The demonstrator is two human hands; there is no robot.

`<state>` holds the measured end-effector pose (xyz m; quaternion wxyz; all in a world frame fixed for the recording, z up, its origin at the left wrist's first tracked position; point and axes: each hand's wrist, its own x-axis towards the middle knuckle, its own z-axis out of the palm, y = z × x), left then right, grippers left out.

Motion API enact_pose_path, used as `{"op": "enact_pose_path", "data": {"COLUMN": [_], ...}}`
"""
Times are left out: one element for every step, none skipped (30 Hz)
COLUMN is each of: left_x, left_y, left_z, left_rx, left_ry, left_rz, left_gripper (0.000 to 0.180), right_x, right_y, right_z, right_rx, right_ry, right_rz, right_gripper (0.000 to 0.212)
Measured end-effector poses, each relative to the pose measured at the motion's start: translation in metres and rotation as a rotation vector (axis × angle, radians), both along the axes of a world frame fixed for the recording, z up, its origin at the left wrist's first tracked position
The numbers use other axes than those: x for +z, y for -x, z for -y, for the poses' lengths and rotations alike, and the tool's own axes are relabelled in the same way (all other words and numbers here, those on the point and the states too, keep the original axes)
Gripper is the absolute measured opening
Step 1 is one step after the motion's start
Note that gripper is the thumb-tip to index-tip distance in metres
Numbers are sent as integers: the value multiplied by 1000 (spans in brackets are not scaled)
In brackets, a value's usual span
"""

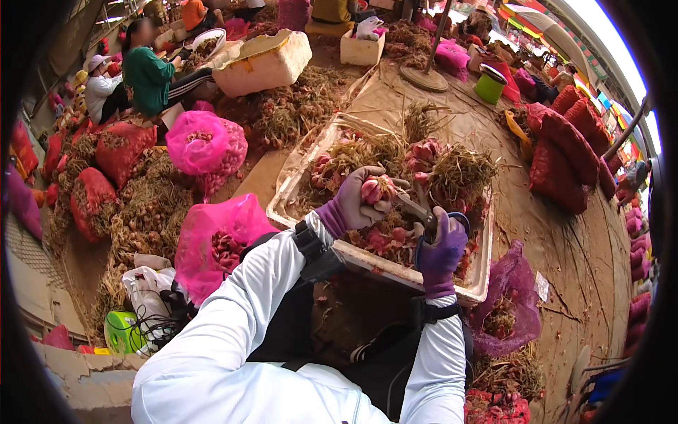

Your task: The person pulls a shallot from a bunch on a tray, trims the roots and stem using shears, and drops it into a pink mesh bag, repeating the process.

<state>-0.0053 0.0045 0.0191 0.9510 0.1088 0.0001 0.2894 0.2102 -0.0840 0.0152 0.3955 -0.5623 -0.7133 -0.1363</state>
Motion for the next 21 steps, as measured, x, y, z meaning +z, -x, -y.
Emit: {"op": "enact_pose_path", "data": {"left_x": [0,-1,1,2,3,5,3,-1,0,1,2,5,0,-7,-6,-5,-4,0,-1,-3,-4], "left_y": [0,0,0,-1,-2,-1,-1,0,-1,-2,-3,-3,-2,-1,-3,-5,-7,-8,-9,-10,-10], "left_z": [0,1,2,3,4,6,6,5,5,6,6,7,6,2,3,5,6,9,8,7,6], "left_rx": [0,10,15,10,10,16,15,-7,-30,-33,-49,-62,-61,-83,-110,-113,-94,-74,-77,-15,50], "left_ry": [1,3,4,6,16,26,27,43,59,61,56,51,51,33,17,20,15,8,8,-59,-126], "left_rz": [0,-17,-34,-35,-54,-75,-77,-68,-58,-58,-78,-100,-101,-60,-19,-20,-112,-204,-204,-238,-273], "left_gripper": [48,48,48,48,47,46,46,44,43,43,42,40,40,41,43,43,44,46,46,47,49], "right_x": [0,-1,-1,-1,-1,0,1,1,1,0,1,2,3,3,0,-2,-5,-6,-6,-6,-7], "right_y": [-1,-2,-3,-4,-4,-2,0,1,1,1,0,1,3,4,4,4,5,7,9,11,14], "right_z": [0,0,1,2,3,2,2,1,1,1,1,1,2,2,2,1,1,2,3,4,6], "right_rx": [0,-17,-38,-59,-64,-55,-45,-46,-33,-20,-23,-6,11,12,29,45,42,64,86,83,105], "right_ry": [1,3,6,9,12,23,35,37,8,-20,-18,-7,4,4,27,49,52,35,19,19,80], "right_rz": [0,34,67,100,99,110,122,120,122,125,125,110,95,94,87,80,79,67,55,55,-3], "right_gripper": [50,49,48,47,47,47,46,46,46,46,46,45,44,44,43,43,43,40,36,36,33]}}
